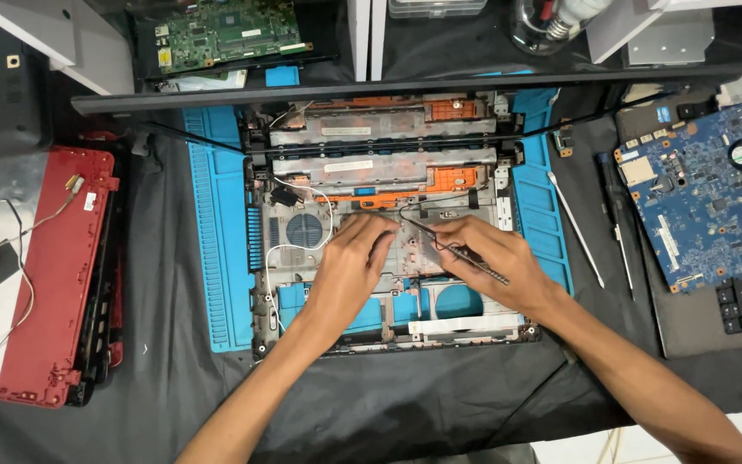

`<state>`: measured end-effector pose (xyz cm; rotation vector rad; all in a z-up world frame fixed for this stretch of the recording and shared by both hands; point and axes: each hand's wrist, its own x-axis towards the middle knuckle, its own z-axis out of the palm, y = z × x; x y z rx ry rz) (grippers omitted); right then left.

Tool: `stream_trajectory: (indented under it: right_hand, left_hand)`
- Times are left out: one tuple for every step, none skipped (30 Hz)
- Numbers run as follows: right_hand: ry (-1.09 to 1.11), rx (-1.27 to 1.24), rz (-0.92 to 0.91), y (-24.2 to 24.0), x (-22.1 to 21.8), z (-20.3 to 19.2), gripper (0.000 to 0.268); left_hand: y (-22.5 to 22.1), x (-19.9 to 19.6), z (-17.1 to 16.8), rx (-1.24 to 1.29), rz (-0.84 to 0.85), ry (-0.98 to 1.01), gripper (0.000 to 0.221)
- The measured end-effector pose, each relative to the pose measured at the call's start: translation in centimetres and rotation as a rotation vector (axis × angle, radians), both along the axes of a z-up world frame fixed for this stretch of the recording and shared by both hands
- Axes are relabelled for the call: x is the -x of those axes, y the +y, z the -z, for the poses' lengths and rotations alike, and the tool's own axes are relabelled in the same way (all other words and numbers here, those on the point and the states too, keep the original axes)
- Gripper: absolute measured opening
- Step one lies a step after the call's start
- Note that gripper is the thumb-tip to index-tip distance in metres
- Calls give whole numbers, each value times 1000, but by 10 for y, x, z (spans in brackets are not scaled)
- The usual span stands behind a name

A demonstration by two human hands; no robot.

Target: Disassembling a laptop to remove internal components including the motherboard and cooling assembly.

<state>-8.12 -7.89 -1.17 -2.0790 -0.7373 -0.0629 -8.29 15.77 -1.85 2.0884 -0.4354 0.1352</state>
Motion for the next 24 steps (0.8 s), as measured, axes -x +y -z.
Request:
stream_trajectory:
  right_hand:
    - [11, -15, -5, -1, 0, 1, 22]
    - [11, -14, -5, -1, 0, 0, 22]
    - [-5, -33, -29, -1, 0, 0, 22]
    - [-20, -53, -55, -1, -1, 0, 22]
    - [-19, -53, -57, -1, -1, -1, 22]
    - [-51, -51, -74, -1, -1, -1, 22]
    - [-84, -49, -90, -1, -1, -2, 22]
    - [-83, -48, -86, -1, -1, -2, 22]
    - [-86, -50, -91, -1, -1, -3, 22]
    - [-91, -53, -98, -1, -2, -3, 23]
    - [-94, -53, -97, -2, -3, -6, 23]
    - [-48, -51, -90, -4, -4, -8, 23]
    - [-2, -49, -83, -6, -5, -10, 23]
    - [-3, -49, -79, -12, -8, -12, 23]
    - [34, -60, -25, -18, -10, -13, 22]
    - [73, -72, 30, -24, -12, -13, 21]
    - [76, -74, 35, -33, -13, -9, 21]
    - [133, -186, 124, -42, -16, -4, 18]
    - [189, -299, 213, -51, -18, 0, 15]
    - [187, -300, 216, -57, -19, 10, 15]
    - [251, -409, 267, -64, -19, 20, 13]
    - [310, -521, 315, -70, -22, 30, 12]
    - [304, -525, 318, -69, -23, 30, 12]
    - [315, -563, 308, -68, -22, 32, 14]
  left_hand:
    - [0, 0, 1, 2, -3, 5, 12]
    - [0, 0, 1, 3, -3, 5, 12]
    - [0, 0, 1, 4, -3, 0, 14]
    - [0, 0, 2, 5, -6, -5, 16]
    - [-1, 0, 0, 5, -8, -4, 16]
    - [-1, 0, -1, 2, 3, 0, 19]
    - [-1, -1, -3, 0, 13, 5, 22]
    - [-3, -1, -5, 1, 17, 5, 22]
    - [-4, -2, -8, -28, 23, -8, 26]
    - [-6, -3, -10, -58, 27, -24, 31]
    - [-7, -5, -10, -58, 28, -26, 31]
    - [-8, -5, -10, -78, 27, -29, 32]
    - [-9, -6, -9, -98, 26, -31, 33]
    - [-10, -7, -6, -98, 30, -32, 33]
    - [-11, -9, -3, -87, 23, -25, 25]
    - [-12, -10, 0, -78, 18, -15, 18]
    - [-12, -12, 0, -79, 24, -13, 18]
    - [-13, -14, 0, -99, 19, -20, 16]
    - [-14, -16, 0, -119, 15, -28, 14]
    - [-15, -17, 0, -119, 19, -29, 14]
    - [-16, -19, -1, -104, 4, -25, 13]
    - [-17, -21, -2, -91, -11, -25, 13]
    - [-18, -23, 0, -93, -6, -31, 13]
    - [-19, -23, 2, -107, -5, -5, 13]
